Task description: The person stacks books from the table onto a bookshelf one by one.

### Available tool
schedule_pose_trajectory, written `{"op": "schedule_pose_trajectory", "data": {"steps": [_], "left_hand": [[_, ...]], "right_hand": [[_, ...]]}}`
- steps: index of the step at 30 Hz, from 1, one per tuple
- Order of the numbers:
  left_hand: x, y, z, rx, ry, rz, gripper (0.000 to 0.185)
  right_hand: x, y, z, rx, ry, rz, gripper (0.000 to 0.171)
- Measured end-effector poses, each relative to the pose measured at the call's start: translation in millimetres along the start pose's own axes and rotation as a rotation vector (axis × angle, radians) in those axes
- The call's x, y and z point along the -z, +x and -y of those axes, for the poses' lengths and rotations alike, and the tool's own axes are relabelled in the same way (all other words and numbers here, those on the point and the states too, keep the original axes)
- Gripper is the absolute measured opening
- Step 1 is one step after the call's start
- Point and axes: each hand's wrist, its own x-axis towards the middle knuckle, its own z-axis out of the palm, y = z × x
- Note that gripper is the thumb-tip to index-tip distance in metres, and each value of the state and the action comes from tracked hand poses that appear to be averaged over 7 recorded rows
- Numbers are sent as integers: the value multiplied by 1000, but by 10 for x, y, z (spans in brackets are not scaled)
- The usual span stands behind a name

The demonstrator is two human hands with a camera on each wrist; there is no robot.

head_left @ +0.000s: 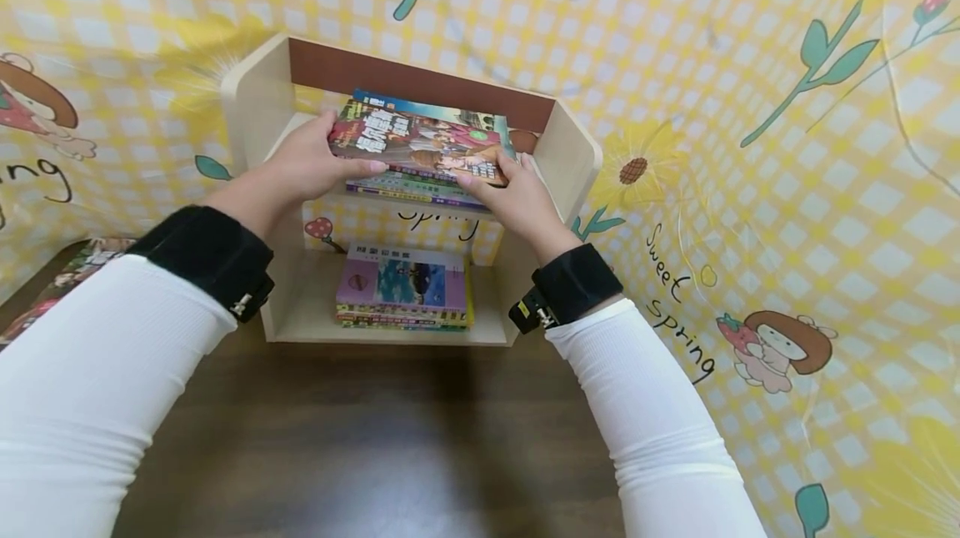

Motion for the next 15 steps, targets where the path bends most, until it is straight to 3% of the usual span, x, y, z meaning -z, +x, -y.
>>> {"op": "schedule_pose_trajectory", "data": {"steps": [3,15], "left_hand": [[-11,36,1,-2,-7,7,105],[-49,93,-38,-54,-14,-10,85]], "right_hand": [[11,27,-4,-22,-5,20,82],[65,94,39,-30,-16,91,77]]}}
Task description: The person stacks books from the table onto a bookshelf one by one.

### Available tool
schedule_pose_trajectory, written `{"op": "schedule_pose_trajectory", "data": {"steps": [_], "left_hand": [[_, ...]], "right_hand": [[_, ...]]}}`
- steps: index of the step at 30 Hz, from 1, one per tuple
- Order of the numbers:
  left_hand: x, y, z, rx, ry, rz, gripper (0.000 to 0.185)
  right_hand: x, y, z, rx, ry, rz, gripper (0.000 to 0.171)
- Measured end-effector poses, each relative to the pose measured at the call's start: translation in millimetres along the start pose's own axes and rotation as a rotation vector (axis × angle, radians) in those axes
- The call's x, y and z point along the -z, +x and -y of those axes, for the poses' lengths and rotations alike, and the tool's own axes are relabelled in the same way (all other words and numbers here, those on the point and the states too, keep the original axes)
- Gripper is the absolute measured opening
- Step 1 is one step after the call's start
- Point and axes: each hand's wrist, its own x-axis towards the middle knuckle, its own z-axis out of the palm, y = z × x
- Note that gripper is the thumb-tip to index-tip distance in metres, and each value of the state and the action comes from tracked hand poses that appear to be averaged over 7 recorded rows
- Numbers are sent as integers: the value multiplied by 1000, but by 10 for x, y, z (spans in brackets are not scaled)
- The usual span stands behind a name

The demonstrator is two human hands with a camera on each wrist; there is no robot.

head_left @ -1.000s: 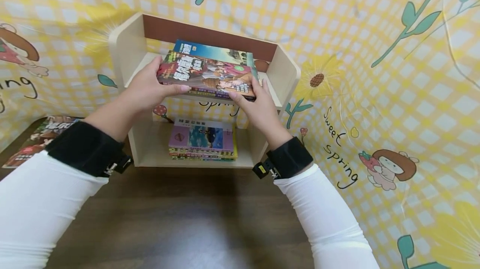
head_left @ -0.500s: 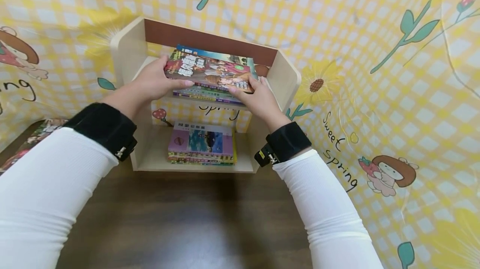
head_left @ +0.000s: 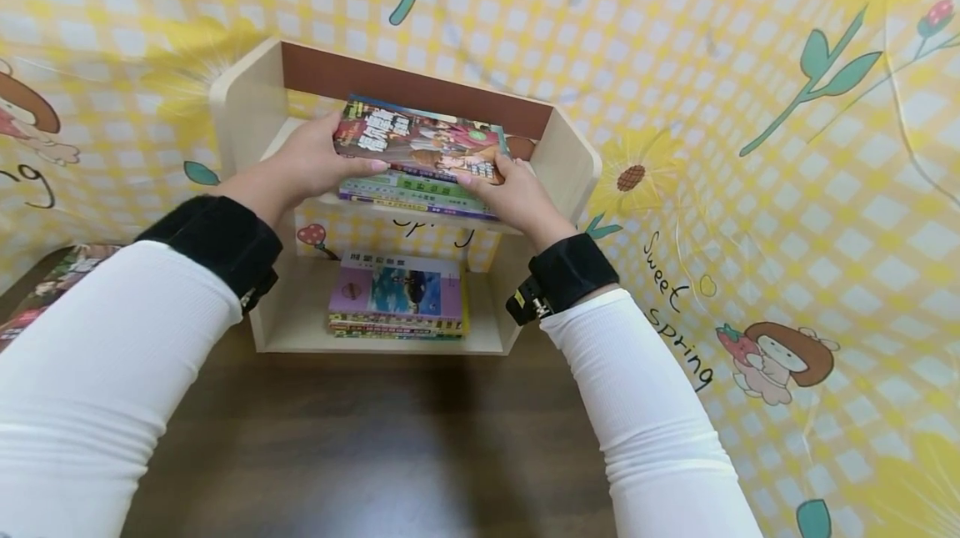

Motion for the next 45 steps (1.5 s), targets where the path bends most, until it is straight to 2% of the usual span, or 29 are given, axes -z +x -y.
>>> {"op": "schedule_pose_trajectory", "data": {"steps": [3,6,10,16,18,22,25,29,35,40,45], "left_hand": [[-10,-1,-5,-2,-6,3,84],[-13,-18,-3,11,0,6,92],[-31,-45,-13,14,9,-4,97],[-57,-61,-42,-24,7,-26,88],[-57,-63,-50,-25,11,-25,86],[-61,-65,-61,-27,14,-24,82],[-76,-63,-55,-36,-7,-26,79],[-94,-66,-47,-41,-30,-32,78],[-115,-86,-59,-11,-56,-45,80],[-120,-81,-41,12,-33,-66,87],[-134,-74,28,30,34,-89,98]], "right_hand": [[-6,3,1,3,-8,2,75],[-16,1,1,5,-3,-10,72],[-20,6,-1,19,-4,-27,61],[-16,4,-18,36,-30,-44,51],[-21,-2,-22,41,-52,-52,54],[-46,-21,-28,29,-107,-60,73],[-60,-34,-20,9,-128,-62,78],[-67,-35,-17,9,-127,-68,78],[-92,-7,-36,26,-100,-74,77],[-120,31,-48,28,-85,-85,78],[-164,61,-82,58,-63,-120,63]]}}
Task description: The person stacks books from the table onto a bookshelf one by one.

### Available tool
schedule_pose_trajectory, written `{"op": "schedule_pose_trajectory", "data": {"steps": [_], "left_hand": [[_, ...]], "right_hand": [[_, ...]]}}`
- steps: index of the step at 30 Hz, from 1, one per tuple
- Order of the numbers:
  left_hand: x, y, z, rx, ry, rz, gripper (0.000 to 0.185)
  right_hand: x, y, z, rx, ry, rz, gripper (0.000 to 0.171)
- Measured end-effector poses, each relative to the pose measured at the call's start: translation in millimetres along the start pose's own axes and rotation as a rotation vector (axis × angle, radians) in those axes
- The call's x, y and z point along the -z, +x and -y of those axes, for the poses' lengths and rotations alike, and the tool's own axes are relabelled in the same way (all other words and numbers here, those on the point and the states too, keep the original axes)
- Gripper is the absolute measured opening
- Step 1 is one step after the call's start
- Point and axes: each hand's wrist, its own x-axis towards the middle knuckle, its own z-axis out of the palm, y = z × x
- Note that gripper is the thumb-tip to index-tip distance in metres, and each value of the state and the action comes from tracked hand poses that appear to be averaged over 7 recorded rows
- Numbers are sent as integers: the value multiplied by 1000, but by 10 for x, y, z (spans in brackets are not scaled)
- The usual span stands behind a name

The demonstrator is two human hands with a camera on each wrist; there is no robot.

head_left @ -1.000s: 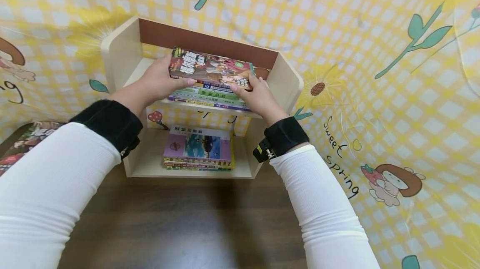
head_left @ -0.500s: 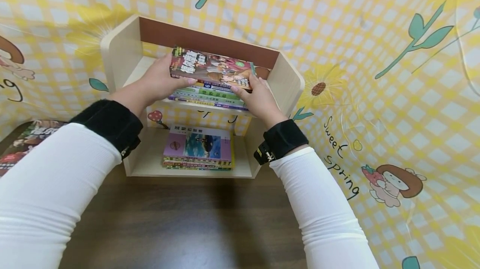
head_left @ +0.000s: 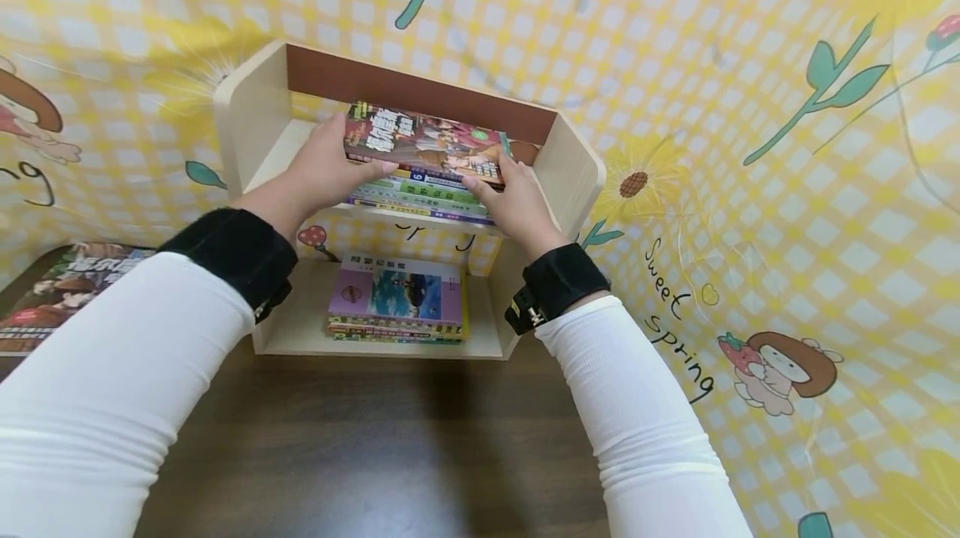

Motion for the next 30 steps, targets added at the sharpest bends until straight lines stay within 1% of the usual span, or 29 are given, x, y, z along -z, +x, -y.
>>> {"op": "schedule_pose_trajectory", "data": {"steps": [2,3,5,7,10,12,15,16,17,19,20,22,24,26,30], "left_hand": [[-4,-14,34,-8,37,-17,101],[-3,-33,58,-15,56,-24,102],[-1,-90,108,-60,88,-50,102],[9,-190,179,-126,102,-89,101],[23,-414,318,-235,135,-146,98],[29,-605,435,-289,159,-182,95],[44,-900,655,-333,204,-232,91],[53,-995,752,-334,214,-255,89],[66,-1086,853,-324,221,-277,88],[106,-1248,1081,-280,223,-316,85],[133,-1321,1203,-254,222,-338,83],[200,-1450,1458,-179,225,-376,81],[273,-1553,1722,-91,238,-383,80],[339,-1621,1968,-6,272,-381,81],[444,-1666,2363,174,339,-328,81]], "right_hand": [[-23,-17,-22,5,26,-8,63],[-34,-35,-36,7,34,-13,67],[-53,-93,-63,18,51,-17,79],[-78,-177,-71,45,40,-20,89],[-129,-347,-87,111,-6,-37,97],[-173,-493,-99,150,-56,-43,100],[-259,-727,-158,201,-102,-51,100],[-301,-810,-180,211,-104,-43,100],[-347,-890,-207,213,-104,-35,99],[-453,-1034,-270,214,-84,-19,99],[-512,-1103,-303,214,-69,-7,99],[-639,-1232,-372,201,-37,24,98],[-769,-1359,-441,173,-5,61,97],[-885,-1491,-517,138,32,108,96],[-1057,-1725,-680,46,84,192,94]]}}
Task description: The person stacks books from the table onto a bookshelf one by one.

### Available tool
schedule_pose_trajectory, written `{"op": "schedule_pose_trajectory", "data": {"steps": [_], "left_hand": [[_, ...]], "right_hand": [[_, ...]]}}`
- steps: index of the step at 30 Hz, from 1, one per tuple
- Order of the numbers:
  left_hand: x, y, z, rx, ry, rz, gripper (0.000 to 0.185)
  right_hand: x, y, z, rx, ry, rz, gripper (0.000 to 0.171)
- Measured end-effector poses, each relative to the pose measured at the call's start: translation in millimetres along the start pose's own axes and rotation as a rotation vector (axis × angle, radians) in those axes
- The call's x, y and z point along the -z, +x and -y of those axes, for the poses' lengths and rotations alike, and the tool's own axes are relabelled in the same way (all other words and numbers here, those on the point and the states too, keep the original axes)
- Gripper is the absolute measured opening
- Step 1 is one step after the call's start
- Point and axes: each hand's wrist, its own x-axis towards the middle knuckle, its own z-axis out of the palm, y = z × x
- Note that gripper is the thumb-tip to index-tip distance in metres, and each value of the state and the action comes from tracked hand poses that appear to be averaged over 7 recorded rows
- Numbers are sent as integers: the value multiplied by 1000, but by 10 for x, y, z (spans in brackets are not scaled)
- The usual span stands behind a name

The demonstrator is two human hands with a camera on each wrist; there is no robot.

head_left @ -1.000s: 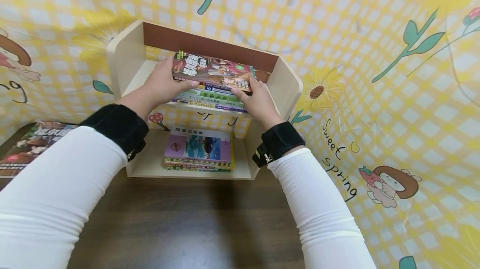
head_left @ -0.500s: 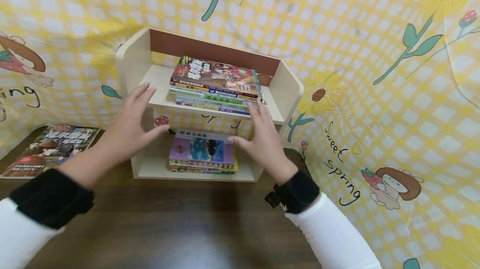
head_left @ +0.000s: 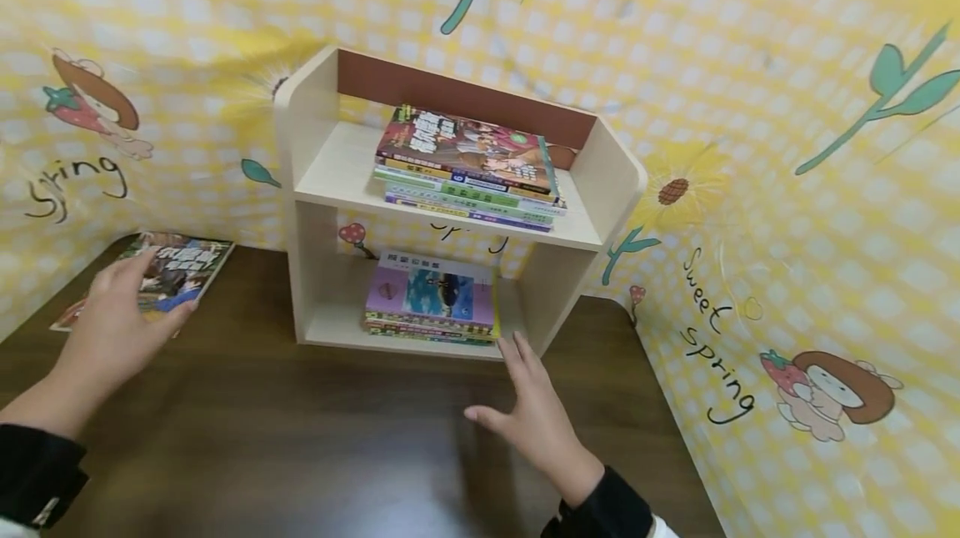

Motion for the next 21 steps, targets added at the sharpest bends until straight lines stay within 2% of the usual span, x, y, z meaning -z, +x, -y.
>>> {"op": "schedule_pose_trajectory", "data": {"steps": [3,7,10,13,17,19,21], "left_hand": [[-72,90,208,51,29,32,78],[-157,177,477,103,46,34,76],[-174,212,633,178,82,41,77],[-164,215,778,285,143,40,72],[-154,203,999,497,197,45,73],[-194,187,1133,602,163,23,79],[-253,164,1273,640,71,-65,81]], "right_hand": [[-50,-130,-145,-29,8,7,92],[-97,-257,-287,-32,-1,-6,90],[-149,-354,-359,-32,1,-3,89],[-219,-441,-407,-13,0,15,88],[-317,-526,-437,-7,1,56,88],[-350,-562,-441,-22,7,83,88],[-368,-590,-439,-41,14,114,88]]}}
